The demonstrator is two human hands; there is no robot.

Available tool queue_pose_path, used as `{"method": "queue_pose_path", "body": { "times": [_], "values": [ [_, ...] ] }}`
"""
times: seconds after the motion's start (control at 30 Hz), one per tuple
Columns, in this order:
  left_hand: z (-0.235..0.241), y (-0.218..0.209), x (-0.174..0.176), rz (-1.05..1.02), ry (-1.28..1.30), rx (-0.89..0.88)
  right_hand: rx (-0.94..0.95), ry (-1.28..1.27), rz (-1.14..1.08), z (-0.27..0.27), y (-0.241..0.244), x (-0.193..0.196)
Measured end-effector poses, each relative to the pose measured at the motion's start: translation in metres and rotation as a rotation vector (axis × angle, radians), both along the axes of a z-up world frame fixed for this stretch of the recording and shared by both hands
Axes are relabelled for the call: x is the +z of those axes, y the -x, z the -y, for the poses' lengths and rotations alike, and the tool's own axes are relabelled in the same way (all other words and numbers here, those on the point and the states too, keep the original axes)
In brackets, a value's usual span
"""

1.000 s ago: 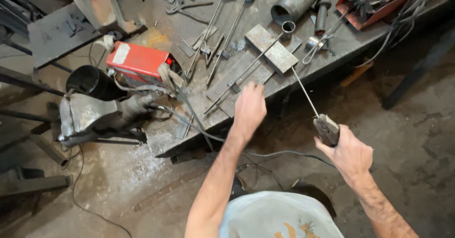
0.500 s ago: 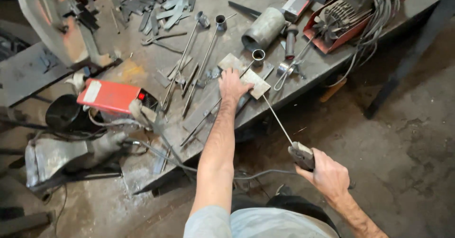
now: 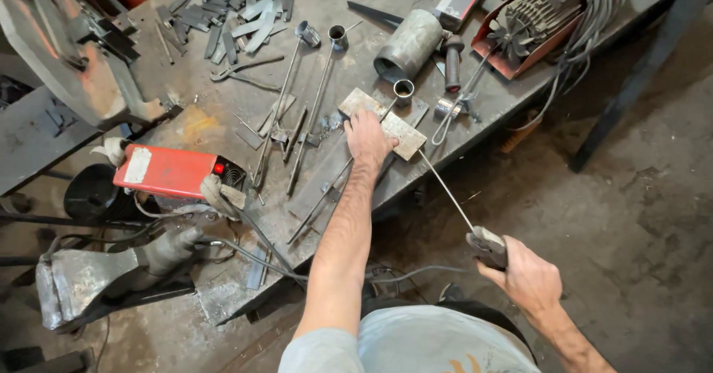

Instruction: The person arc-welds small metal rings and cylindrical fittings onto steel rods at a fabrication workbench. They position a workpiece on a wooden block, strike an arc with an electrode holder, weld with sparks flying, then reposition the part and repeat the weld on other joints.

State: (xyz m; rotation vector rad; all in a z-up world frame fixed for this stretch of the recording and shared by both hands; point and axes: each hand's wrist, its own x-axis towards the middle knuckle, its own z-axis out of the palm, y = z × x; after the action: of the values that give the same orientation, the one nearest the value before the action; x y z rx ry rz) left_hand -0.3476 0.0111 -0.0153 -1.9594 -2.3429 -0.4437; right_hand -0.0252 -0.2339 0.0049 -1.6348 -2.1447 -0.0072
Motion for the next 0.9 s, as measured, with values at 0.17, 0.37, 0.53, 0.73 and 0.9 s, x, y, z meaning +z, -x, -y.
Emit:
{"method": "queue_pose_path", "body": {
  "times": [0.17,0.37,0.53,0.73,0.9],
  "values": [
    [0.005,-0.004,0.000,0.079,0.077,-0.005,-0.016,0.053,0.125,-0.002,0.010,0.022],
    [0.001,-0.007,-0.002,0.046,0.076,0.016,-0.036,0.099,0.126,-0.001,0.007,0.035],
    [-0.007,-0.001,0.000,0.045,0.056,0.028,-0.082,0.044,-0.008,0.007,0.012,0.055],
    [-0.008,-0.005,-0.005,0.029,0.076,0.030,-0.131,0.115,-0.049,0.010,0.011,0.065],
    [-0.013,-0.002,-0.014,-0.010,0.026,0.036,0.019,0.052,0.109,0.002,-0.007,0.039]
  ]
}}
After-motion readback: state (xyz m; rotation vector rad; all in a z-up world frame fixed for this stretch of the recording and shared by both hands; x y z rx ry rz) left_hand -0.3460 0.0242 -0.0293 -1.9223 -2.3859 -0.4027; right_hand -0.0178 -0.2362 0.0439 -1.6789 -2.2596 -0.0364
